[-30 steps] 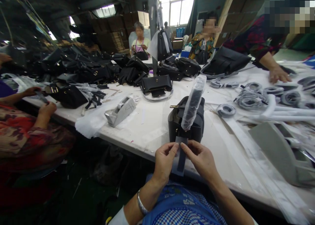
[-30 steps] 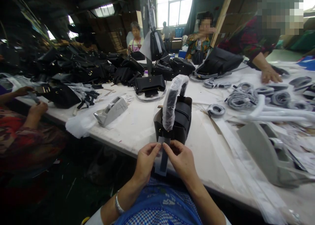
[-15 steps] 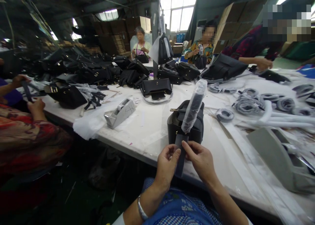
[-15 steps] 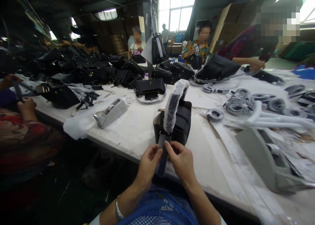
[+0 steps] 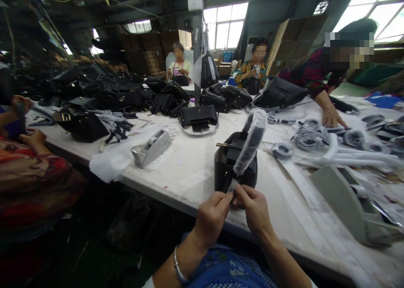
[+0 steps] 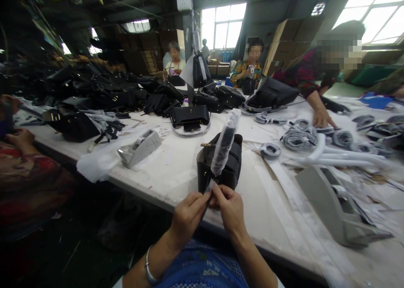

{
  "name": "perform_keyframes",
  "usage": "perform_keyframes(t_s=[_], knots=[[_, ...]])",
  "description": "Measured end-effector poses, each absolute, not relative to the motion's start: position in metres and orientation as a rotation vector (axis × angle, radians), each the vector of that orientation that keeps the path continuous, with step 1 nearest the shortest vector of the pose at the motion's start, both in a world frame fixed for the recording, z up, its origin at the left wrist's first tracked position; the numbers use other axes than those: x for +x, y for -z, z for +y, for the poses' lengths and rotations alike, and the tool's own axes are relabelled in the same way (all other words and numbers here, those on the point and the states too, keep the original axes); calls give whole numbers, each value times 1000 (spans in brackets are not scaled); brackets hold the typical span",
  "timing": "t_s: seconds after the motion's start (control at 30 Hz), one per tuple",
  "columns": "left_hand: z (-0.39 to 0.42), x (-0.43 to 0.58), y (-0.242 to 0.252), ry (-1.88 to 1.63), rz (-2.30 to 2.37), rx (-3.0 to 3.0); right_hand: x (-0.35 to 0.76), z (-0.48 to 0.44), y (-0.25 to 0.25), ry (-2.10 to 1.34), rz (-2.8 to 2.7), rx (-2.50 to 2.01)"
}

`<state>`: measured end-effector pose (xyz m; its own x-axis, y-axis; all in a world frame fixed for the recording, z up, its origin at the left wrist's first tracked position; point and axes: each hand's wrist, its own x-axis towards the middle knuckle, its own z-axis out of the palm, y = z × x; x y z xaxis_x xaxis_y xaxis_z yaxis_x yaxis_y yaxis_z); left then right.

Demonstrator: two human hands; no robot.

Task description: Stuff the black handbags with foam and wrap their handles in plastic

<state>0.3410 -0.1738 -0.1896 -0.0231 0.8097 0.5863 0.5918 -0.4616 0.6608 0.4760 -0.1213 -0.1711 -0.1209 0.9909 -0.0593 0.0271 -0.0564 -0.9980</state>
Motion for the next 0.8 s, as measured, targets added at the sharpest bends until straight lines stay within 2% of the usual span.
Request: perform_keyframes(t_s=[0.13, 0.23, 0.33, 0.43, 0.53, 0.7, 0.8], knots=[[-175, 333, 185, -1247, 1548, 2232, 478, -125, 164, -1272, -1455, -1186], [-178, 329, 182, -1236, 1505, 2218, 476, -127, 161, -1142, -1553, -1263], [-184, 324, 177, -1290, 1385, 2126, 475, -128, 163, -1192, -1534, -1238], [-186, 315, 171, -1374, 1402, 1858, 477, -126, 167, -1335, -1451, -1166], [-180, 308, 168, -1480, 1537, 1318, 478, -125, 167, -1417, -1396, -1124], [-174, 323, 172, -1210, 1201, 980, 474, -126, 162, -1377, -1439, -1097], [-178, 338, 174, -1182, 1121, 894, 473, -125, 163, -1364, -1429, -1105]])
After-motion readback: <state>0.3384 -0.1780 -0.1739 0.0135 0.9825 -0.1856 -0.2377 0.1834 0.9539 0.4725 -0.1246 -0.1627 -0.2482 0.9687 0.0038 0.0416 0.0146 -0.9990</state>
